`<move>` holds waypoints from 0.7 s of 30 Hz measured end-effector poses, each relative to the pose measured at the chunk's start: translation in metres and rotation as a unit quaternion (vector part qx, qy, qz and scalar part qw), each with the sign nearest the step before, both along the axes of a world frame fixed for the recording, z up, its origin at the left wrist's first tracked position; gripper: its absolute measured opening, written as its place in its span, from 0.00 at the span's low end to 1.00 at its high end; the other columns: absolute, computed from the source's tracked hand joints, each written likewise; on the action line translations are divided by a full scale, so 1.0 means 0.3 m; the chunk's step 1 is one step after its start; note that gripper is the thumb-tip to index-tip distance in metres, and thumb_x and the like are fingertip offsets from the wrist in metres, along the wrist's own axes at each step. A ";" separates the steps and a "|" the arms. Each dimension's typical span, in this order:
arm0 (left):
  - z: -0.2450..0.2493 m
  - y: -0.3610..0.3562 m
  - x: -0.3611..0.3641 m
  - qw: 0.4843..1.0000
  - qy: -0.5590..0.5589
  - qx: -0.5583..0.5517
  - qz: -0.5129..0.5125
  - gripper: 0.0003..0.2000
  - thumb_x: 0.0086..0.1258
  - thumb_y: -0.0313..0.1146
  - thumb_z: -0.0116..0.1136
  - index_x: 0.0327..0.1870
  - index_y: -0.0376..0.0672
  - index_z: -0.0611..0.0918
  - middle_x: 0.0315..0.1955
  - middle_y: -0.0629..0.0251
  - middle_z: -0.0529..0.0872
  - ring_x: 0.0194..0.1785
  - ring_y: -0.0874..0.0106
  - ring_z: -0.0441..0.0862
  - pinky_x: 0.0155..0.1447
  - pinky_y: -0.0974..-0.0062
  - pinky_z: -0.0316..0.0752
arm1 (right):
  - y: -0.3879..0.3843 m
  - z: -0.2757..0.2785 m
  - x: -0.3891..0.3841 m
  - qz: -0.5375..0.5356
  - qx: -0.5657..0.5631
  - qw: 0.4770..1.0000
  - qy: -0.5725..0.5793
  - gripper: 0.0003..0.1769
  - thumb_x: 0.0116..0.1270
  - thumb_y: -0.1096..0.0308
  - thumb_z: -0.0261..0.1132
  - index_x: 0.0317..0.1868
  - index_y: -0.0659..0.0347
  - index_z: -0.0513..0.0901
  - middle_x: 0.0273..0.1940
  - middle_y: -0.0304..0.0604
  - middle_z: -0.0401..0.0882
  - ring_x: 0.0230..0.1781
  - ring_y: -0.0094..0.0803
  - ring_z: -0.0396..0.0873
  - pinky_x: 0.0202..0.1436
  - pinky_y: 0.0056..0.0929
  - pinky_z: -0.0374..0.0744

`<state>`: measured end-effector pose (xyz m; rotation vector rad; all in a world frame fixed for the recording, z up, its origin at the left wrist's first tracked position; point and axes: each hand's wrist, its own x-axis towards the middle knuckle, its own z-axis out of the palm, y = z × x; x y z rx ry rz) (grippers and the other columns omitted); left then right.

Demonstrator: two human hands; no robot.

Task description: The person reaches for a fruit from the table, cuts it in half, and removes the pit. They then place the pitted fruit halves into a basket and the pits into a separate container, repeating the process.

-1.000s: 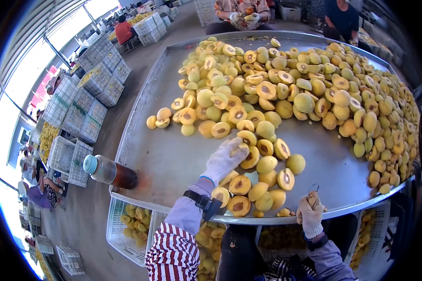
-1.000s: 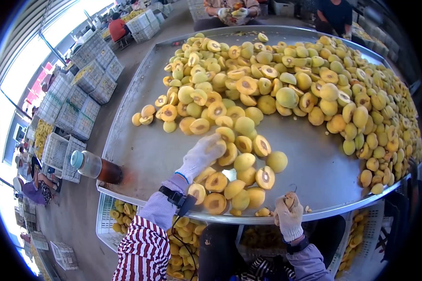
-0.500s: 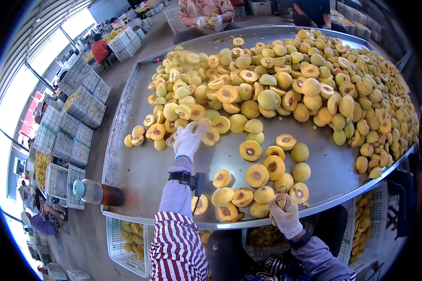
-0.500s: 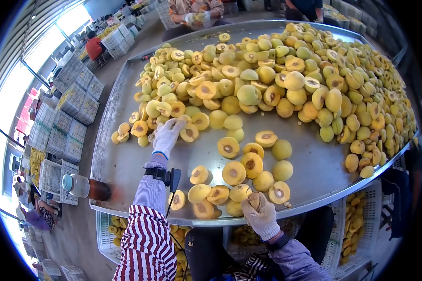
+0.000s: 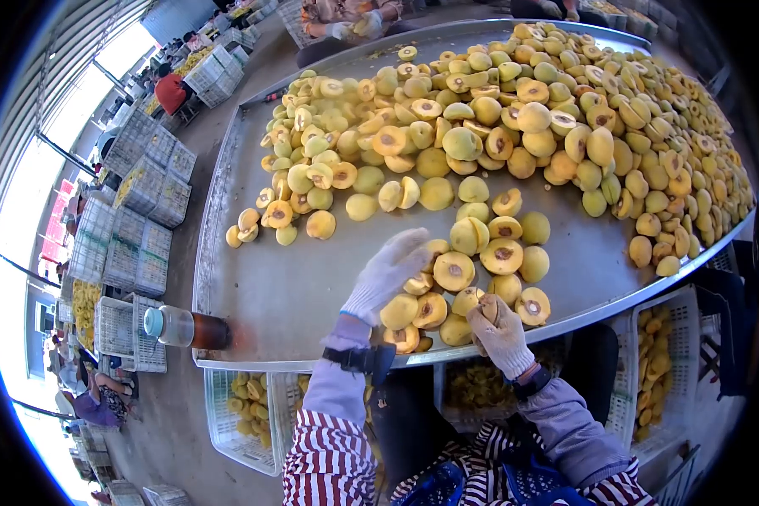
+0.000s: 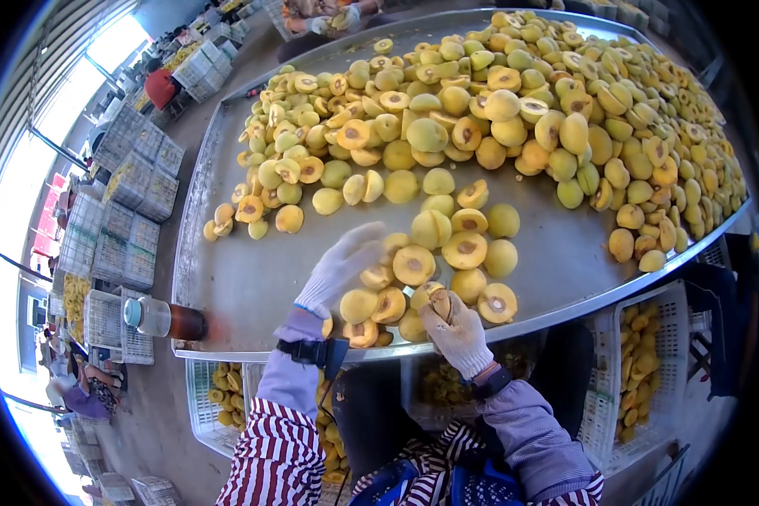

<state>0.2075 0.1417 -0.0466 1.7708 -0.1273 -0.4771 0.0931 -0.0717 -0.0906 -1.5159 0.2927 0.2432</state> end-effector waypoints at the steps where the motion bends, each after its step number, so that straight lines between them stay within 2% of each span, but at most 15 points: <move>1: 0.016 0.040 -0.061 0.997 -0.031 0.034 0.064 0.34 0.66 0.51 0.66 0.68 0.40 0.73 0.67 0.57 0.73 0.70 0.66 0.70 0.70 0.68 0.66 | -0.002 -0.009 0.001 0.004 -0.011 1.000 -0.013 0.15 0.69 0.58 0.64 0.44 0.64 0.79 0.18 0.35 0.76 0.15 0.21 0.74 0.21 0.24 0.73; 2: 0.024 0.086 -0.122 0.987 -0.063 0.070 0.128 0.34 0.65 0.51 0.67 0.68 0.39 0.73 0.67 0.57 0.73 0.70 0.64 0.71 0.70 0.67 0.67 | -0.002 -0.016 0.002 0.005 -0.020 1.000 -0.016 0.16 0.69 0.58 0.64 0.44 0.64 0.79 0.18 0.36 0.76 0.15 0.22 0.74 0.21 0.24 0.73; 3: -0.017 0.156 -0.179 0.974 -0.050 0.180 0.132 0.35 0.63 0.51 0.68 0.68 0.40 0.73 0.66 0.56 0.74 0.69 0.62 0.72 0.69 0.66 0.68 | -0.001 -0.021 0.003 0.008 -0.029 0.999 -0.018 0.16 0.69 0.58 0.64 0.45 0.64 0.79 0.18 0.36 0.76 0.15 0.22 0.75 0.21 0.24 0.73; 5: -0.137 0.281 -0.273 0.911 -0.021 0.389 0.137 0.36 0.60 0.50 0.70 0.68 0.42 0.72 0.65 0.56 0.74 0.67 0.58 0.74 0.68 0.63 0.70 | 0.004 -0.006 0.006 0.016 -0.037 0.999 -0.018 0.16 0.69 0.57 0.64 0.46 0.63 0.79 0.18 0.37 0.77 0.15 0.24 0.76 0.21 0.25 0.74; 8: -0.054 0.193 -0.373 0.895 -0.022 0.436 0.093 0.43 0.57 0.53 0.71 0.72 0.39 0.68 0.63 0.45 0.75 0.66 0.55 0.74 0.69 0.65 0.69 | 0.001 -0.012 0.007 0.019 -0.037 0.999 -0.021 0.16 0.69 0.57 0.64 0.45 0.63 0.79 0.18 0.37 0.77 0.14 0.24 0.76 0.21 0.26 0.74; 9: -0.012 0.133 -0.364 0.899 0.005 0.430 0.078 0.41 0.59 0.50 0.70 0.72 0.41 0.68 0.61 0.46 0.77 0.65 0.52 0.74 0.68 0.62 0.69 | 0.003 -0.005 0.004 0.016 -0.027 0.999 -0.027 0.16 0.69 0.57 0.65 0.46 0.63 0.80 0.18 0.37 0.77 0.14 0.25 0.76 0.20 0.26 0.74; 12: -0.134 0.054 -0.358 0.903 -0.103 0.416 0.037 0.38 0.59 0.45 0.68 0.71 0.44 0.69 0.60 0.47 0.78 0.64 0.51 0.74 0.68 0.59 0.70 | -0.004 -0.039 0.005 0.035 -0.038 0.999 -0.017 0.17 0.69 0.58 0.65 0.48 0.63 0.80 0.18 0.36 0.77 0.14 0.23 0.75 0.20 0.25 0.73; 14: -0.141 -0.044 -0.334 0.912 -0.108 0.395 0.014 0.35 0.59 0.42 0.67 0.70 0.45 0.71 0.60 0.48 0.78 0.64 0.50 0.74 0.67 0.57 0.69 | -0.001 -0.045 -0.003 -0.001 -0.037 0.998 -0.042 0.16 0.69 0.60 0.65 0.50 0.62 0.80 0.18 0.34 0.76 0.14 0.21 0.73 0.19 0.23 0.72; 15: -0.121 -0.085 -0.331 0.918 -0.148 0.368 0.023 0.33 0.58 0.41 0.67 0.68 0.45 0.73 0.58 0.48 0.79 0.64 0.49 0.74 0.67 0.57 0.70 | 0.005 -0.043 0.002 -0.013 -0.035 0.997 -0.063 0.16 0.70 0.60 0.65 0.51 0.61 0.79 0.18 0.33 0.75 0.14 0.20 0.73 0.19 0.23 0.71; 16: -0.178 -0.086 -0.300 0.919 -0.171 0.354 -0.003 0.33 0.57 0.41 0.68 0.67 0.43 0.74 0.57 0.47 0.80 0.64 0.50 0.74 0.67 0.58 0.69 | 0.000 -0.032 0.000 -0.028 0.063 0.997 -0.036 0.14 0.71 0.64 0.64 0.53 0.60 0.79 0.19 0.30 0.73 0.14 0.17 0.70 0.18 0.20 0.69; 17: -0.211 -0.095 -0.293 0.922 -0.165 0.350 0.011 0.34 0.57 0.41 0.69 0.67 0.43 0.74 0.58 0.48 0.79 0.64 0.51 0.73 0.67 0.59 0.69 | -0.002 -0.044 0.000 -0.030 0.070 0.997 -0.032 0.14 0.71 0.65 0.64 0.53 0.60 0.79 0.19 0.30 0.72 0.14 0.17 0.69 0.17 0.19 0.68; 19: -0.165 -0.135 -0.299 0.922 -0.147 0.357 0.020 0.34 0.57 0.40 0.70 0.68 0.47 0.73 0.60 0.52 0.77 0.65 0.53 0.73 0.67 0.61 0.69 | 0.005 -0.049 0.002 -0.031 0.077 0.996 -0.030 0.14 0.71 0.66 0.63 0.54 0.60 0.78 0.19 0.30 0.71 0.14 0.16 0.68 0.16 0.19 0.66; 21: -0.168 -0.152 -0.327 0.932 -0.117 0.332 0.082 0.33 0.57 0.42 0.70 0.67 0.50 0.74 0.60 0.54 0.76 0.62 0.55 0.75 0.65 0.61 0.71 | -0.013 -0.072 -0.004 -0.022 0.091 0.995 -0.040 0.15 0.72 0.67 0.62 0.56 0.60 0.75 0.20 0.30 0.71 0.14 0.17 0.67 0.15 0.19 0.65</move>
